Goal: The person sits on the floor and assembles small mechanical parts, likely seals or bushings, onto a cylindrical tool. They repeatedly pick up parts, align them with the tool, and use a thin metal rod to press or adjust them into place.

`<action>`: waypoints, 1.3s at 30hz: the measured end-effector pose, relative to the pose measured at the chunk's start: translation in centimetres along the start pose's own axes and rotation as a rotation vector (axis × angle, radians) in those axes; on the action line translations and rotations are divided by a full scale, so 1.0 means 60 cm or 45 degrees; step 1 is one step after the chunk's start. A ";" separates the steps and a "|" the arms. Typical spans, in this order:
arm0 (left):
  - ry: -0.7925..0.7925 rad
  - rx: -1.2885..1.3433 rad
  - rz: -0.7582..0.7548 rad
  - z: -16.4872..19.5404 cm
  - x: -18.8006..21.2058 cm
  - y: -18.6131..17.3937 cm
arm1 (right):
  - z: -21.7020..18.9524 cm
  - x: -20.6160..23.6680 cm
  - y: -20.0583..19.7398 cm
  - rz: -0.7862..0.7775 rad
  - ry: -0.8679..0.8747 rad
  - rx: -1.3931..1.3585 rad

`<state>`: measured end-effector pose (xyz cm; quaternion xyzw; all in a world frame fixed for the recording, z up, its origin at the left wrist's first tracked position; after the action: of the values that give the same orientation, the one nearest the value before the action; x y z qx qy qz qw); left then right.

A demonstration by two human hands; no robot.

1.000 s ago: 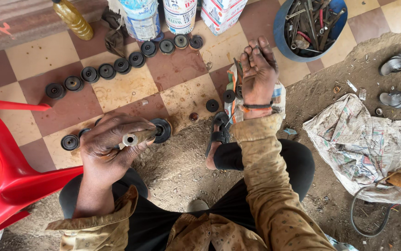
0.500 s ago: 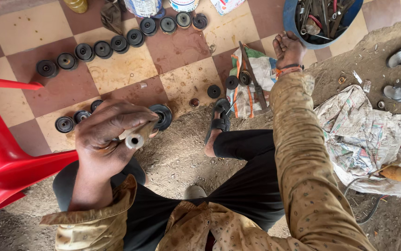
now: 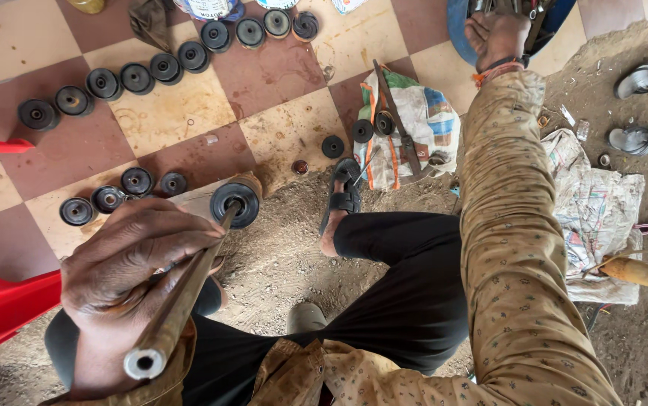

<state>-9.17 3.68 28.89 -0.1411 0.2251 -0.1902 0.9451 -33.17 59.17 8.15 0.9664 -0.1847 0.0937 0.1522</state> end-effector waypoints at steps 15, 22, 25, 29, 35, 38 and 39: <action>0.001 -0.054 -0.050 -0.008 0.000 -0.003 | -0.050 0.010 -0.032 -0.041 -0.321 0.267; 0.050 -0.066 0.011 0.005 0.007 -0.005 | -0.053 0.102 -0.062 0.023 -0.318 0.225; 0.087 -0.111 0.029 0.009 0.012 -0.005 | 0.007 0.141 -0.067 -0.052 0.000 0.512; 0.090 -0.143 0.035 0.013 0.018 0.000 | 0.106 0.196 -0.024 -0.579 0.055 0.593; 0.059 -0.162 0.062 0.027 0.023 0.004 | 0.091 0.285 0.099 -0.878 -0.631 1.439; 0.044 -0.147 0.085 0.028 0.024 0.006 | 0.071 0.342 0.158 -0.887 -0.572 1.679; 0.037 -0.129 0.093 0.026 0.025 0.007 | 0.064 0.365 0.181 -0.929 -0.598 1.712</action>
<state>-7.06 3.71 29.55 -0.1777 0.2531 -0.1460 0.9397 -16.84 41.06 12.57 0.8450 0.2119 -0.0765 -0.4849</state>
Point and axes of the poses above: each hand's wrist, its own x-axis away from the middle knuckle, its own y-axis out of the palm, z = x × y, the point moved 8 cm from there along -x, towards the middle knuckle, and after that the axes turned 11 degrees about -z, right-handed, at the moved point
